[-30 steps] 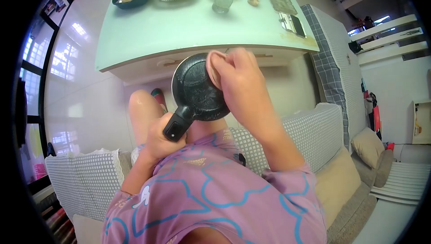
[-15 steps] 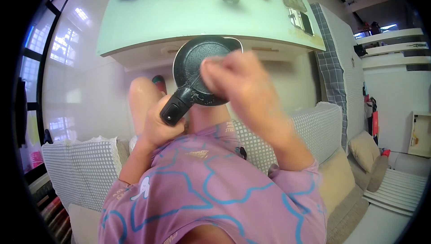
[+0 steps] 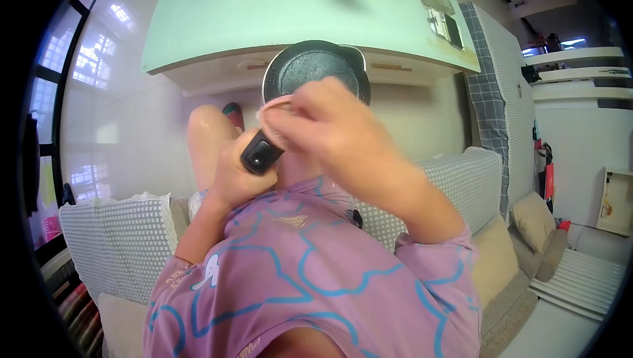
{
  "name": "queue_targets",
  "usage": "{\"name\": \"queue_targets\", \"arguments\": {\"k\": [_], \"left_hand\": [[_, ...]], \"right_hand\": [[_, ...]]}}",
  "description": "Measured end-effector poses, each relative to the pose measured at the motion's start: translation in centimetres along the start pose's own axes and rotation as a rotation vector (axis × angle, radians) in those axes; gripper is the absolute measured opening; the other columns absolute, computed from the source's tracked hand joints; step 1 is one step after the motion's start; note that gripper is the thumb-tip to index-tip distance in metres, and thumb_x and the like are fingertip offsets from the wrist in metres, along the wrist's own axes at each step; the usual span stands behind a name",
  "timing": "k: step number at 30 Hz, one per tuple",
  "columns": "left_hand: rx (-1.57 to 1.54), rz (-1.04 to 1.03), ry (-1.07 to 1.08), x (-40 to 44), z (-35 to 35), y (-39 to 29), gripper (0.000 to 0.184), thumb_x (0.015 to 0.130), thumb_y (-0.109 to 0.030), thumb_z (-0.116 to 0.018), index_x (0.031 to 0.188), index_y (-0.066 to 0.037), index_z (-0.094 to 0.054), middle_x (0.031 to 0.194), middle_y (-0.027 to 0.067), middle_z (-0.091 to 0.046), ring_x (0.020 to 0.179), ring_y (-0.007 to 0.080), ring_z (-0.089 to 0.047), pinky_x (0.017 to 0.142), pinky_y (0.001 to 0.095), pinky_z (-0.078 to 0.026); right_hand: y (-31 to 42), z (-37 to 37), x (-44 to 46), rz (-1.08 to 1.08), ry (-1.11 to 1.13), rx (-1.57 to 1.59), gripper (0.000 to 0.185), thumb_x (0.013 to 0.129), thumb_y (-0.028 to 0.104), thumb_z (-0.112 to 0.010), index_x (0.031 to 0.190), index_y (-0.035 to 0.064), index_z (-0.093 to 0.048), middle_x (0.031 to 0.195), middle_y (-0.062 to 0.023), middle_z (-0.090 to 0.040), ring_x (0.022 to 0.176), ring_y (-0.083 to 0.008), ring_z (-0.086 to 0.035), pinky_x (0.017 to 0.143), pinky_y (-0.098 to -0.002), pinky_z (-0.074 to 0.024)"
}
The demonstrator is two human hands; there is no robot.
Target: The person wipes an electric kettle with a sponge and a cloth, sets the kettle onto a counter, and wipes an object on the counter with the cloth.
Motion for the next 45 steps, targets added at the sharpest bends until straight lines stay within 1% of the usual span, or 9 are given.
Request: {"name": "queue_targets", "arguments": {"k": [3,9,15,19,21,27,29,34,45], "left_hand": [[0.020,0.041,0.077,-0.3,-0.1,0.6,0.036,0.068,0.000,-0.068,0.103,-0.001,-0.064,0.071,0.0034,-0.058,0.062,0.0126,-0.052,0.060,0.0288,-0.045],[0.060,0.058,0.036,-0.6,-0.2,0.6,0.042,0.069,-0.001,-0.068,0.111,0.000,-0.064,0.078,0.0019,-0.060,0.068,0.0094,-0.054,0.063,0.0274,-0.046],[-0.090,0.098,-0.059,-0.2,0.2,1.2,0.042,0.070,-0.001,-0.067,0.112,-0.001,-0.063,0.083,-0.0020,-0.059,0.074,0.0079,-0.054,0.067,0.0252,-0.045],[-0.071,0.030,-0.121,0.1,0.6,0.7,0.031,0.065,-0.003,-0.070,0.096,-0.002,-0.063,0.064,0.0014,-0.052,0.056,0.0088,-0.048,0.055,0.0276,-0.044],[-0.056,0.052,-0.076,0.0,0.4,0.7,0.032,0.065,-0.003,-0.070,0.096,-0.002,-0.062,0.063,0.0012,-0.052,0.056,0.0083,-0.047,0.054,0.0274,-0.044],[-0.053,0.076,-0.084,0.1,-0.7,0.6,0.032,0.065,-0.004,-0.070,0.096,-0.003,-0.062,0.064,0.0032,-0.053,0.056,0.0097,-0.051,0.055,0.0289,-0.045],[0.050,0.011,-0.153,-0.1,-0.6,-0.1,0.033,0.065,-0.005,-0.069,0.097,-0.002,-0.062,0.065,0.0040,-0.055,0.058,0.0113,-0.054,0.056,0.0300,-0.046],[-0.004,0.074,-0.175,0.3,-0.6,-0.3,0.035,0.065,-0.005,-0.068,0.100,0.001,-0.063,0.067,0.0032,-0.058,0.059,0.0118,-0.055,0.057,0.0294,-0.045],[-0.084,0.166,-0.131,0.5,-2.0,0.7,0.028,0.065,0.000,-0.067,0.093,0.000,-0.063,0.064,-0.0019,-0.052,0.058,0.0053,-0.049,0.055,0.0251,-0.043]], "right_hand": [[-3.2,1.1,-0.9,-0.161,-0.172,-0.133,0.021,0.076,0.003,-0.069,0.096,0.0069,-0.070,0.087,-0.0083,-0.057,0.083,-0.0259,-0.055,0.071,-0.0344,-0.0476],[-4.0,-0.1,3.4,-0.024,-0.211,-0.216,0.011,0.077,0.007,-0.067,0.088,0.0068,-0.067,0.080,-0.0081,-0.051,0.079,-0.0284,-0.051,0.070,-0.0365,-0.0455],[1.0,-1.3,1.1,0.060,-0.131,-0.018,0.032,0.071,-0.002,-0.071,0.101,0.0074,-0.072,0.089,-0.0072,-0.053,0.081,-0.0253,-0.053,0.071,-0.0339,-0.0466],[-0.6,0.8,-1.9,-0.029,-0.087,-0.123,0.027,0.077,0.004,-0.066,0.104,0.0064,-0.068,0.094,-0.0085,-0.058,0.089,-0.0267,-0.055,0.078,-0.0350,-0.0474],[-3.4,1.6,-2.3,-0.209,-0.163,-0.215,0.025,0.077,0.004,-0.066,0.102,0.0063,-0.069,0.091,-0.0089,-0.058,0.089,-0.0270,-0.056,0.078,-0.0354,-0.0476],[-3.7,-0.2,1.6,-0.023,-0.277,-0.146,0.006,0.077,0.006,-0.064,0.076,0.0060,-0.058,0.083,-0.0105,-0.053,0.081,-0.0307,-0.053,0.070,-0.0372,-0.0443],[-2.0,-1.2,1.6,0.043,-0.218,-0.018,0.026,0.075,0.001,-0.070,0.100,0.0014,-0.070,0.086,-0.0102,-0.056,0.081,-0.0274,-0.055,0.072,-0.0352,-0.0463],[0.7,0.0,-2.0,-0.102,-0.265,-0.101,0.035,0.074,-0.002,-0.072,0.109,-0.0010,-0.067,0.092,-0.0107,-0.054,0.084,-0.0287,-0.053,0.074,-0.0373,-0.0462],[-2.8,0.5,-1.6,-0.175,-0.364,-0.102,0.027,0.076,0.001,-0.067,0.103,0.0057,-0.068,0.088,-0.0105,-0.054,0.083,-0.0298,-0.053,0.073,-0.0396,-0.0445]]}}
Point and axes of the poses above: each hand's wrist, its own x-axis towards the middle knuckle, its own z-axis out of the back of the hand, y = z × x, the point moved 5 cm from there along x, towards the middle knuckle
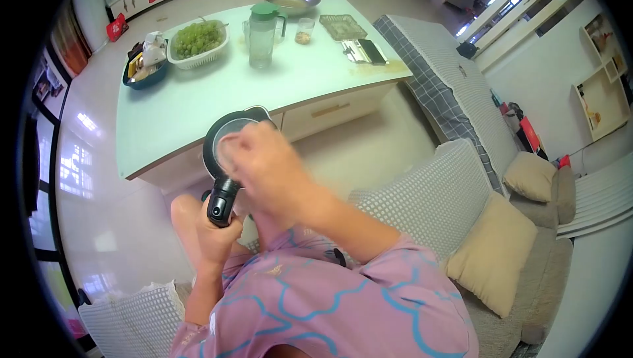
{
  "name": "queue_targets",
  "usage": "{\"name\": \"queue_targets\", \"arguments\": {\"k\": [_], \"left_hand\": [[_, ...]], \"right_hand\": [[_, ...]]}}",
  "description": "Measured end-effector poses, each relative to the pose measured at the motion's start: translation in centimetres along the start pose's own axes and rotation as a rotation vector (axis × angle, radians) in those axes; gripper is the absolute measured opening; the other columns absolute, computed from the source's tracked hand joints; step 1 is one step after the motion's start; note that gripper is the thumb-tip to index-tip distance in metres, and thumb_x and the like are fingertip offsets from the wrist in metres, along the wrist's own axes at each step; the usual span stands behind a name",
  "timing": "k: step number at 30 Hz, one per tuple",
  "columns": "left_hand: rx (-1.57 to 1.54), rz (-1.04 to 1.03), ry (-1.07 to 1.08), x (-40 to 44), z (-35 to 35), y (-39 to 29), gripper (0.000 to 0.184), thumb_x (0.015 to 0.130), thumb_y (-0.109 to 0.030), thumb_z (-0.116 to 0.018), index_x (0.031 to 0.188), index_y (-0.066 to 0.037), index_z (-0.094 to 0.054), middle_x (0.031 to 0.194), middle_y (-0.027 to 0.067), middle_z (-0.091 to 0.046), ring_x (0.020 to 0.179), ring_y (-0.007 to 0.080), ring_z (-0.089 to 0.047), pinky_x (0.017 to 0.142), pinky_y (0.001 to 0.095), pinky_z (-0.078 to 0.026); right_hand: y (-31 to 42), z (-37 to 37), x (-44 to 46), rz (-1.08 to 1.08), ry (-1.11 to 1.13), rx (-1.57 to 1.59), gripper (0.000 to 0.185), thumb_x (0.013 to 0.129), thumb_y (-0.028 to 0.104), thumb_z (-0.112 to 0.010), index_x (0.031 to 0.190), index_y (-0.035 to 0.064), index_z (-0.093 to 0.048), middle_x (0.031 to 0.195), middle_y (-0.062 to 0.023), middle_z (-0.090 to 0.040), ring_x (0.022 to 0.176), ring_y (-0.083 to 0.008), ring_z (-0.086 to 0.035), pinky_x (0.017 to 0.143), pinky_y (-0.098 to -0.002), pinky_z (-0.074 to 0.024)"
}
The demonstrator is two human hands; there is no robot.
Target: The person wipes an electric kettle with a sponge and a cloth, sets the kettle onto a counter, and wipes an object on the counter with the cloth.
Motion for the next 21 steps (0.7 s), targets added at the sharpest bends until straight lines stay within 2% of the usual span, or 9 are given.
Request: {"name": "queue_targets", "arguments": {"k": [1,5,10,12,14,16,18,20,21], "left_hand": [[-0.055,-0.004,-0.033,0.1,0.0,0.5,0.029,0.065,0.000,-0.067,0.093,0.000,-0.063,0.064,-0.0019,-0.053,0.058,0.0053,-0.049,0.055,0.0249,-0.043],[-0.094,0.031,-0.033,0.1,0.7,0.7,0.029,0.065,-0.001,-0.067,0.094,0.000,-0.063,0.065,-0.0012,-0.057,0.059,0.0055,-0.052,0.056,0.0246,-0.044],[-0.052,0.005,0.049,0.1,1.5,1.5,0.029,0.066,-0.001,-0.068,0.095,0.000,-0.064,0.067,-0.0002,-0.059,0.060,0.0061,-0.054,0.058,0.0250,-0.045],[-0.039,-0.003,0.082,-0.1,1.2,1.0,0.029,0.066,-0.002,-0.069,0.095,0.000,-0.065,0.067,0.0003,-0.059,0.060,0.0066,-0.055,0.058,0.0254,-0.046],[0.117,-0.118,0.088,-0.2,0.6,-0.5,0.030,0.066,-0.003,-0.069,0.095,0.000,-0.065,0.066,0.0013,-0.060,0.059,0.0082,-0.056,0.058,0.0265,-0.046],[0.084,-0.071,0.041,-0.3,0.3,0.0,0.031,0.066,-0.003,-0.070,0.096,0.001,-0.065,0.066,0.0018,-0.060,0.059,0.0087,-0.056,0.058,0.0275,-0.047],[0.029,-0.044,0.010,-0.1,0.4,0.0,0.034,0.067,-0.003,-0.070,0.100,0.001,-0.064,0.067,0.0011,-0.060,0.060,0.0074,-0.056,0.058,0.0265,-0.047],[-0.002,-0.017,0.006,-0.1,0.9,0.8,0.036,0.067,-0.002,-0.069,0.102,0.001,-0.064,0.069,0.0005,-0.060,0.061,0.0069,-0.056,0.059,0.0257,-0.046],[-0.051,-0.003,0.017,0.0,1.1,1.1,0.037,0.067,-0.002,-0.069,0.104,0.001,-0.063,0.070,0.0000,-0.060,0.062,0.0065,-0.055,0.059,0.0250,-0.046]], "right_hand": [[1.1,-0.5,-0.1,0.027,0.006,0.013,0.023,0.076,0.003,-0.066,0.100,0.0050,-0.068,0.087,-0.0101,-0.054,0.082,-0.0293,-0.053,0.071,-0.0392,-0.0438],[2.6,0.0,-2.0,0.025,-0.043,0.051,0.031,0.076,0.001,-0.067,0.107,0.0033,-0.068,0.089,-0.0088,-0.055,0.084,-0.0281,-0.053,0.073,-0.0378,-0.0445],[-1.6,2.5,-3.0,-0.105,-0.035,-0.040,0.034,0.078,-0.005,-0.066,0.110,0.0069,-0.070,0.092,-0.0095,-0.055,0.084,-0.0274,-0.052,0.074,-0.0364,-0.0449],[-3.1,2.0,-1.8,-0.134,-0.065,-0.038,0.029,0.081,-0.001,-0.066,0.108,0.0078,-0.071,0.092,-0.0100,-0.055,0.085,-0.0284,-0.052,0.075,-0.0367,-0.0451],[-3.3,1.1,-0.1,-0.067,-0.069,-0.091,0.026,0.082,0.002,-0.065,0.107,0.0059,-0.071,0.090,-0.0109,-0.054,0.086,-0.0290,-0.052,0.075,-0.0370,-0.0453],[-1.7,0.3,0.6,-0.088,-0.057,-0.044,0.021,0.083,0.005,-0.065,0.103,0.0041,-0.070,0.090,-0.0110,-0.054,0.088,-0.0295,-0.052,0.077,-0.0380,-0.0451],[0.9,-0.5,0.4,0.072,-0.033,0.039,0.016,0.082,0.003,-0.065,0.098,0.0023,-0.069,0.082,-0.0104,-0.054,0.079,-0.0280,-0.054,0.069,-0.0367,-0.0458],[1.4,-2.2,-1.1,0.074,0.098,0.211,0.014,0.079,0.003,-0.066,0.093,0.0003,-0.066,0.073,-0.0086,-0.052,0.065,-0.0254,-0.054,0.057,-0.0349,-0.0434],[1.8,-1.6,-2.0,0.044,0.070,0.241,0.013,0.079,0.002,-0.067,0.092,-0.0011,-0.065,0.070,-0.0080,-0.050,0.060,-0.0244,-0.053,0.053,-0.0344,-0.0413]]}}
Point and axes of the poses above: each hand's wrist, its own x-axis towards the middle knuckle, its own z-axis out of the back of the hand, y = z × x, the point moved 5 cm from there along x, towards the middle knuckle
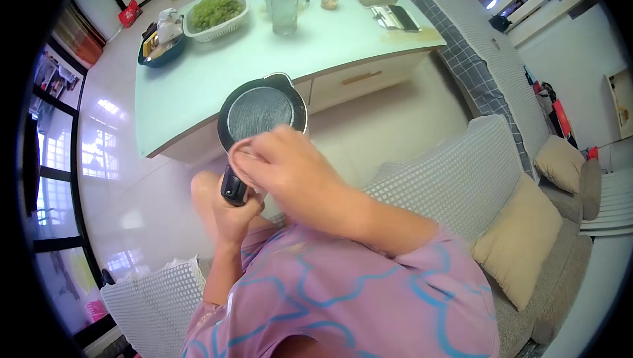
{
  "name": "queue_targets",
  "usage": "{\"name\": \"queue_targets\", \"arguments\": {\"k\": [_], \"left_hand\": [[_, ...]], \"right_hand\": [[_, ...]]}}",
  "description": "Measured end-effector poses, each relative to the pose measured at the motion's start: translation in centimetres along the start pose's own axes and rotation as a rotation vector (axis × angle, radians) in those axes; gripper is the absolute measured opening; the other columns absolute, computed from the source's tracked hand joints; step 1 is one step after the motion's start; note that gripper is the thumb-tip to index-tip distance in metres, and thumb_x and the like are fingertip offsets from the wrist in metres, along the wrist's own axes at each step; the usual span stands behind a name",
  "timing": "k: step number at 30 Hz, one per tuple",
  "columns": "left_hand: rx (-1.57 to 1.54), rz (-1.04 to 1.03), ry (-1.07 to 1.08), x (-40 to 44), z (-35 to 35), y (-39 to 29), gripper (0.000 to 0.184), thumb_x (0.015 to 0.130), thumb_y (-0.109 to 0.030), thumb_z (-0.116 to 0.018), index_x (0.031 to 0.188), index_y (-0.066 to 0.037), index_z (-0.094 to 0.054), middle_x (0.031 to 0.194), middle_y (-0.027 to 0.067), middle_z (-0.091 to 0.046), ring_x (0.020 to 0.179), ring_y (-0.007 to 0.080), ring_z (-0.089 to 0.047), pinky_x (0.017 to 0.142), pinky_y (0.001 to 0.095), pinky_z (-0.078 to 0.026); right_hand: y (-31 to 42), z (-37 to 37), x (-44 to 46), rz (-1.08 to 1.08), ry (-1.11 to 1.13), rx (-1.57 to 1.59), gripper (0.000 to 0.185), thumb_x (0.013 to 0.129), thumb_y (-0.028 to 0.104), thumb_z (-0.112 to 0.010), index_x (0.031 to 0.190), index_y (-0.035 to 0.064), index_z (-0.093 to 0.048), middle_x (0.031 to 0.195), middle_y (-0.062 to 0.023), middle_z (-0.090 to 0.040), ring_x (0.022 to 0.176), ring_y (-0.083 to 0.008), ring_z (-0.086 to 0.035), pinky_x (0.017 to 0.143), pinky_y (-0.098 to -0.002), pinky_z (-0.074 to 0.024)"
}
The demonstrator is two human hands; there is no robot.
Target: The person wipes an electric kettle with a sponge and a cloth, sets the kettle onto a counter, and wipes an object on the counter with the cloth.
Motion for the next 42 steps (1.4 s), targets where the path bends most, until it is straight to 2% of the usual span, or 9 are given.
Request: {"name": "queue_targets", "arguments": {"k": [3,7,11,15,20,22,30,38,42], "left_hand": [[-0.040,0.098,0.049,-0.1,0.8,0.5,0.038,0.068,0.000,-0.068,0.106,0.001,-0.064,0.075,-0.0015,-0.059,0.064,0.0061,-0.053,0.061,0.0237,-0.045],[0.169,-0.126,0.153,-0.6,1.1,-0.5,0.040,0.068,0.002,-0.069,0.107,0.000,-0.064,0.076,-0.0035,-0.057,0.065,0.0067,-0.052,0.062,0.0234,-0.045],[0.151,-0.070,0.094,-1.1,0.2,-0.3,0.032,0.066,0.000,-0.071,0.097,-0.001,-0.065,0.069,-0.0001,-0.056,0.061,0.0097,-0.051,0.058,0.0274,-0.044],[0.135,-0.104,0.039,-1.2,0.3,0.2,0.029,0.066,-0.001,-0.072,0.093,-0.002,-0.064,0.066,-0.0004,-0.055,0.058,0.0092,-0.050,0.056,0.0280,-0.043],[0.125,-0.102,0.051,-1.1,0.8,0.2,0.028,0.065,-0.001,-0.073,0.092,-0.002,-0.064,0.067,0.0003,-0.056,0.058,0.0094,-0.051,0.055,0.0289,-0.044],[0.111,-0.086,0.063,-1.1,0.7,-0.3,0.028,0.065,-0.001,-0.073,0.091,-0.003,-0.064,0.067,0.0008,-0.057,0.058,0.0095,-0.052,0.055,0.0293,-0.044],[0.212,-0.188,0.072,-1.5,-0.5,-1.3,0.023,0.065,-0.001,-0.073,0.084,-0.005,-0.062,0.064,0.0045,-0.058,0.055,0.0155,-0.057,0.055,0.0307,-0.046],[0.127,-0.121,0.042,-1.1,0.3,-1.3,0.021,0.066,0.000,-0.073,0.084,-0.003,-0.063,0.064,0.0040,-0.059,0.056,0.0129,-0.057,0.055,0.0292,-0.046],[0.149,-0.151,0.115,-1.5,0.1,-1.2,0.022,0.065,0.000,-0.072,0.085,-0.003,-0.063,0.064,0.0043,-0.060,0.056,0.0140,-0.058,0.055,0.0291,-0.046]], "right_hand": [[-0.4,2.4,-2.0,-0.129,0.024,-0.068,0.027,0.077,0.006,-0.066,0.104,0.0084,-0.067,0.089,-0.0070,-0.056,0.083,-0.0294,-0.052,0.073,-0.0385,-0.0436],[-4.5,4.0,0.6,-0.095,-0.077,-0.330,0.020,0.078,0.005,-0.063,0.098,0.0082,-0.067,0.083,-0.0078,-0.052,0.082,-0.0296,-0.051,0.072,-0.0383,-0.0429],[-4.7,2.0,3.7,-0.005,-0.117,-0.308,0.014,0.078,0.007,-0.060,0.091,0.0086,-0.066,0.081,-0.0092,-0.050,0.083,-0.0297,-0.051,0.071,-0.0384,-0.0420],[0.1,0.0,1.6,0.065,-0.013,-0.165,0.015,0.080,0.009,-0.059,0.093,0.0090,-0.065,0.093,-0.0061,-0.058,0.086,-0.0280,-0.052,0.075,-0.0376,-0.0436],[-1.3,2.3,-2.2,-0.213,0.191,-0.005,0.023,0.079,0.007,-0.063,0.102,0.0063,-0.066,0.099,-0.0066,-0.058,0.090,-0.0283,-0.054,0.078,-0.0374,-0.0457],[-1.8,4.6,-1.8,-0.125,-0.121,-0.374,0.014,0.090,0.003,-0.061,0.102,0.0001,-0.067,0.092,-0.0123,-0.056,0.085,-0.0270,-0.054,0.071,-0.0335,-0.0457],[-5.1,3.0,3.2,-0.051,-0.030,-0.312,0.024,0.086,0.004,-0.063,0.109,0.0033,-0.069,0.094,-0.0112,-0.058,0.089,-0.0296,-0.056,0.078,-0.0353,-0.0475],[-1.8,5.5,-3.7,-0.342,-0.113,-0.192,0.034,0.081,-0.007,-0.064,0.112,0.0025,-0.069,0.097,-0.0101,-0.059,0.092,-0.0276,-0.057,0.079,-0.0346,-0.0480],[-3.5,5.4,-1.5,-0.286,-0.111,-0.267,0.035,0.080,-0.008,-0.063,0.113,0.0021,-0.069,0.096,-0.0109,-0.060,0.093,-0.0289,-0.057,0.081,-0.0357,-0.0484]]}}
Point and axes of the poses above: each hand's wrist, its own x-axis towards the middle knuckle, its own z-axis out of the back of the hand, y = z × x, the point moved 5 cm from there along x, towards the middle knuckle
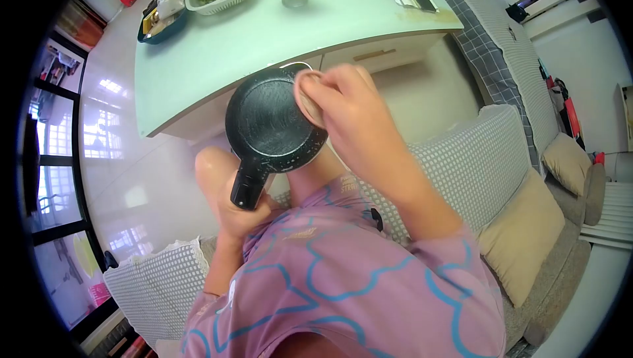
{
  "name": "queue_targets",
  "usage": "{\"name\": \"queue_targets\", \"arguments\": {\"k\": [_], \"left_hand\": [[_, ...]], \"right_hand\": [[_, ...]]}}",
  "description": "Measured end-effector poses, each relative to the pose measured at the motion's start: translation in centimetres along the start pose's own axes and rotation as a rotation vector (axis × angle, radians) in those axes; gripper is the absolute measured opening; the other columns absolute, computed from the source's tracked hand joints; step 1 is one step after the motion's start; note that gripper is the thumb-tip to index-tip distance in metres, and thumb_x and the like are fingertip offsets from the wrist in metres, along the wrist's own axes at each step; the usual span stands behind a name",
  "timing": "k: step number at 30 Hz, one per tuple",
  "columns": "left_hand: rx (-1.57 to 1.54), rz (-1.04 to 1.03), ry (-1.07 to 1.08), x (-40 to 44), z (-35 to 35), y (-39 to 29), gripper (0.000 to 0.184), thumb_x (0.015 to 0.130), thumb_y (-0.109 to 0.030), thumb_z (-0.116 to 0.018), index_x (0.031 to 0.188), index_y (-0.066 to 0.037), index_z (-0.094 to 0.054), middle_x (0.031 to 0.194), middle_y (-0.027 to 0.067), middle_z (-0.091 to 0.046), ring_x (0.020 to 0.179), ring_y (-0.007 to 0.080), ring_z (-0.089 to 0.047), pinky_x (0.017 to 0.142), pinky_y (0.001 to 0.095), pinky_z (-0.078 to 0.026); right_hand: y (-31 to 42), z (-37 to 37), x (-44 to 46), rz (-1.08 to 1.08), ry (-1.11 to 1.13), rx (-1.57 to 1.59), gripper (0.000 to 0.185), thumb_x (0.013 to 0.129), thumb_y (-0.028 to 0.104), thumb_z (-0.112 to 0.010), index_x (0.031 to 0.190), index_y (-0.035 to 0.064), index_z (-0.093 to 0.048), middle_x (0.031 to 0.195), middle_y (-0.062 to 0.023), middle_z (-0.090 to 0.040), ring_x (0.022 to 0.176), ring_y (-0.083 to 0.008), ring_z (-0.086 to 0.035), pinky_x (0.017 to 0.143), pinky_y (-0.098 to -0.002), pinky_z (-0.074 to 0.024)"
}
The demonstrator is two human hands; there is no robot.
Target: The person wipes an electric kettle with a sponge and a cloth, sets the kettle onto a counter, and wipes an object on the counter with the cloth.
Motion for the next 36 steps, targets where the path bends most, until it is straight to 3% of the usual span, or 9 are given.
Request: {"name": "queue_targets", "arguments": {"k": [2,6,8,10,15,23,24,31,36], "left_hand": [[0.001,0.000,-0.001,-0.3,-0.1,0.1,0.022,0.064,-0.001,-0.072,0.085,-0.004,-0.063,0.065,0.0046,-0.060,0.056,0.0148,-0.058,0.055,0.0293,-0.046],[0.105,-0.102,0.026,-0.9,-0.2,0.0,0.035,0.064,0.004,-0.067,0.099,-0.001,-0.063,0.078,-0.0010,-0.057,0.067,0.0100,-0.052,0.061,0.0260,-0.044],[0.103,-0.107,0.013,-0.8,-0.1,0.1,0.035,0.065,0.004,-0.067,0.099,-0.001,-0.063,0.077,-0.0013,-0.057,0.066,0.0105,-0.052,0.060,0.0264,-0.044],[0.096,-0.046,-0.069,-0.4,0.2,0.1,0.024,0.063,-0.001,-0.073,0.084,-0.004,-0.062,0.065,0.0053,-0.058,0.055,0.0154,-0.056,0.056,0.0294,-0.046],[-0.012,0.001,-0.039,0.2,0.6,0.1,0.022,0.067,0.000,-0.074,0.086,-0.004,-0.063,0.067,0.0030,-0.060,0.057,0.0124,-0.057,0.056,0.0288,-0.046],[0.091,-0.035,0.002,-0.1,-0.4,-0.7,0.026,0.062,-0.003,-0.074,0.084,-0.005,-0.061,0.063,0.0044,-0.057,0.055,0.0138,-0.056,0.055,0.0299,-0.046],[0.134,-0.029,0.050,-0.7,-0.7,-0.3,0.037,0.067,0.003,-0.068,0.103,-0.002,-0.063,0.081,-0.0002,-0.058,0.069,0.0107,-0.053,0.064,0.0259,-0.045],[-0.055,0.038,-0.031,0.4,-0.4,0.3,0.035,0.069,0.003,-0.065,0.104,0.000,-0.062,0.083,0.0000,-0.058,0.072,0.0099,-0.054,0.066,0.0255,-0.045],[0.043,-0.050,-0.033,0.7,0.0,-0.7,0.028,0.064,-0.002,-0.072,0.091,-0.003,-0.063,0.063,0.0034,-0.054,0.056,0.0115,-0.052,0.056,0.0281,-0.045]], "right_hand": [[0.3,-1.3,2.4,0.158,-0.019,-0.016,0.021,0.084,0.005,-0.062,0.105,0.0019,-0.066,0.094,-0.0124,-0.058,0.088,-0.0313,-0.055,0.077,-0.0370,-0.0473],[0.9,-2.9,4.1,0.221,0.058,-0.015,0.021,0.085,0.007,-0.061,0.104,0.0029,-0.067,0.094,-0.0120,-0.058,0.089,-0.0321,-0.055,0.078,-0.0377,-0.0472],[1.2,-2.1,2.8,0.175,0.018,-0.068,0.025,0.082,0.003,-0.063,0.107,0.0016,-0.066,0.095,-0.0124,-0.058,0.089,-0.0319,-0.054,0.079,-0.0371,-0.0469],[1.7,-0.6,0.5,0.097,0.038,-0.065,0.032,0.080,-0.004,-0.062,0.112,0.0024,-0.066,0.097,-0.0123,-0.058,0.091,-0.0303,-0.056,0.079,-0.0365,-0.0472],[1.3,0.8,-3.1,-0.116,0.071,-0.019,0.043,0.078,-0.012,-0.060,0.118,0.0032,-0.066,0.100,-0.0124,-0.057,0.092,-0.0286,-0.057,0.080,-0.0354,-0.0471],[2.3,-3.7,5.3,0.313,0.070,-0.170,0.006,0.080,0.007,-0.059,0.083,0.0023,-0.060,0.090,-0.0120,-0.055,0.088,-0.0310,-0.054,0.075,-0.0389,-0.0458],[3.1,-4.5,5.5,0.319,0.071,-0.163,0.006,0.080,0.007,-0.059,0.083,0.0023,-0.060,0.090,-0.0120,-0.055,0.088,-0.0310,-0.054,0.075,-0.0389,-0.0458],[6.7,-3.1,-0.1,0.364,0.181,0.093,0.031,0.075,0.004,-0.067,0.107,0.0033,-0.067,0.099,-0.0079,-0.059,0.092,-0.0280,-0.055,0.079,-0.0335,-0.0459],[2.1,-0.8,0.8,0.251,0.099,-0.122,0.034,0.074,0.005,-0.064,0.108,0.0033,-0.066,0.103,-0.0088,-0.062,0.093,-0.0302,-0.055,0.082,-0.0351,-0.0468]]}}
Point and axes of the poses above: each hand's wrist, its own x-axis towards the middle knuckle, its own z-axis out of the back of the hand, y = z × x, the point moved 5 cm from there along x, towards the middle knuckle
